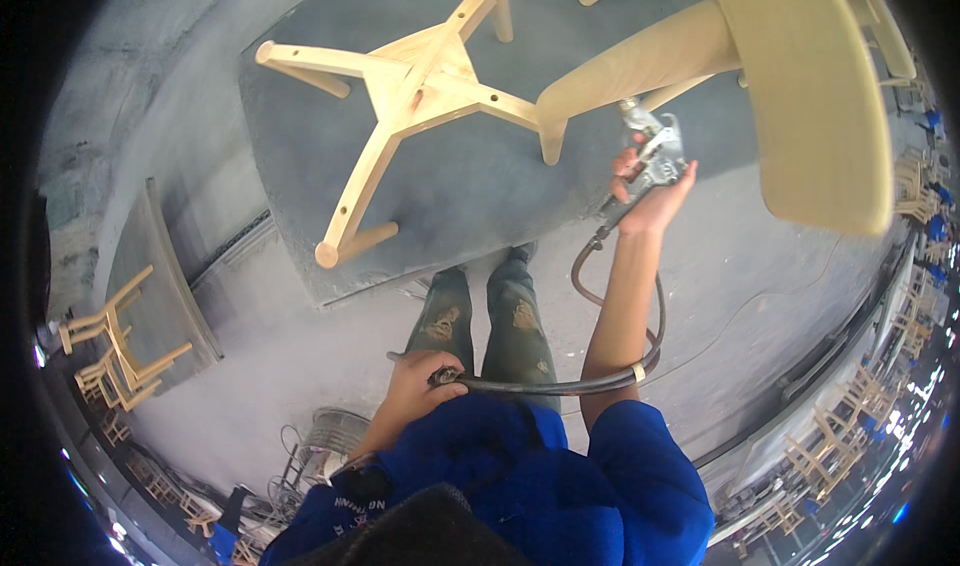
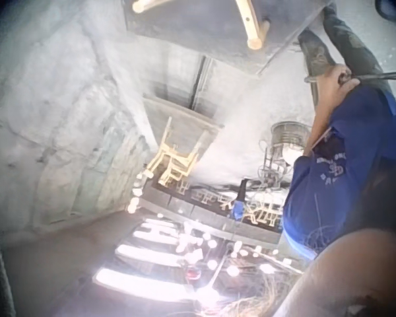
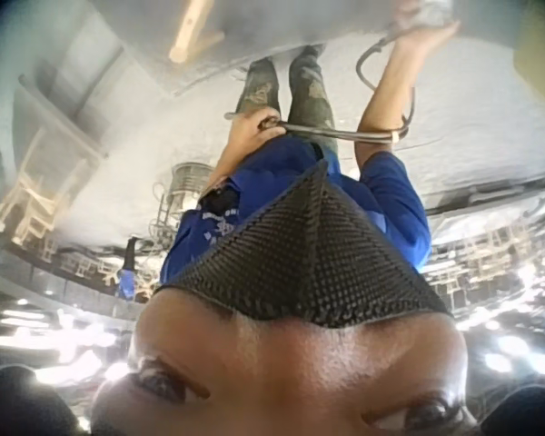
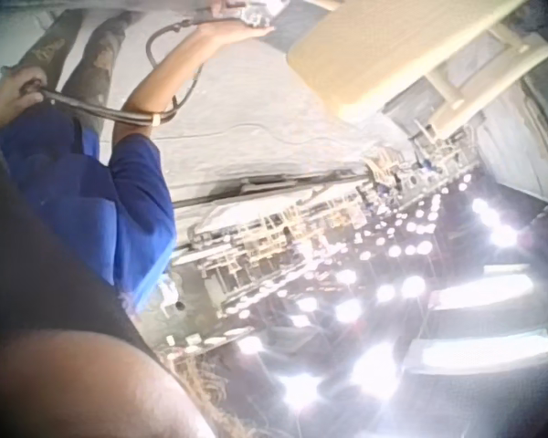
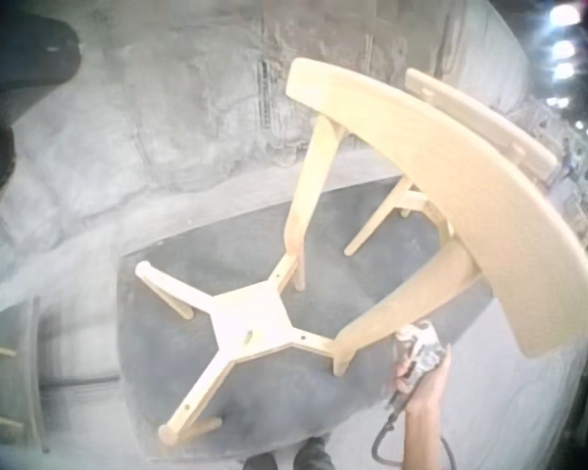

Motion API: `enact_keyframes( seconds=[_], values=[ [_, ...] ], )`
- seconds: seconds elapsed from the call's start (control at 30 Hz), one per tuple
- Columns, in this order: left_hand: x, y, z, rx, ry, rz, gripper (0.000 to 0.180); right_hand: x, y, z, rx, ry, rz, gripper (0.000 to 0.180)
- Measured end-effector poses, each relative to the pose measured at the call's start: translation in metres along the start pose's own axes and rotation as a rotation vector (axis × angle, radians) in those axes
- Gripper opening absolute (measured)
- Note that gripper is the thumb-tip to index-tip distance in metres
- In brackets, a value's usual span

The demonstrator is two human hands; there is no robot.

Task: The person uses a spray gun to apply finish to wooden chair frames. They repeatedly pick up chairs, spray all sides, and place them back on the floor. The person also briefly adjusts the spray gun and walks to a container to refill the spray gun.

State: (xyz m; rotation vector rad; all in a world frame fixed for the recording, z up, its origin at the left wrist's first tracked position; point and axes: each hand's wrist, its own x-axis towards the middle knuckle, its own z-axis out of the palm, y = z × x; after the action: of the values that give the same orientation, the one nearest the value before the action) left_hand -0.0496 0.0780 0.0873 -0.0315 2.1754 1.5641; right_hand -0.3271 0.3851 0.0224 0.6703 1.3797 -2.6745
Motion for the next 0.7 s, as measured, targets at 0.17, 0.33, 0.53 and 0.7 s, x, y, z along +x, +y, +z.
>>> enact_keyframes(
  seconds=[0.17, 0.33, 0.53, 0.7],
  values=[
    [-0.012, 0.011, -0.006, -0.010, 0.005, 0.106, 0.031, -0.028, -0.053, 0.002, 0.439, -0.252, -0.058, 0.074],
    [-0.013, 0.004, -0.020, 0.045, 0.001, 0.222, 0.034, -0.066, -0.068, -0.010, 0.139, -0.027, -0.081, 0.078],
    [0.017, -0.015, -0.069, 0.026, 0.175, 0.391, 0.037, -0.186, -0.065, -0.039, -0.263, 0.330, 0.010, 0.087],
    [0.107, -0.057, -0.148, 0.648, 0.682, 0.025, 0.069, -0.281, -0.031, -0.054, -0.415, 0.469, 0.130, 0.093]
  ],
)
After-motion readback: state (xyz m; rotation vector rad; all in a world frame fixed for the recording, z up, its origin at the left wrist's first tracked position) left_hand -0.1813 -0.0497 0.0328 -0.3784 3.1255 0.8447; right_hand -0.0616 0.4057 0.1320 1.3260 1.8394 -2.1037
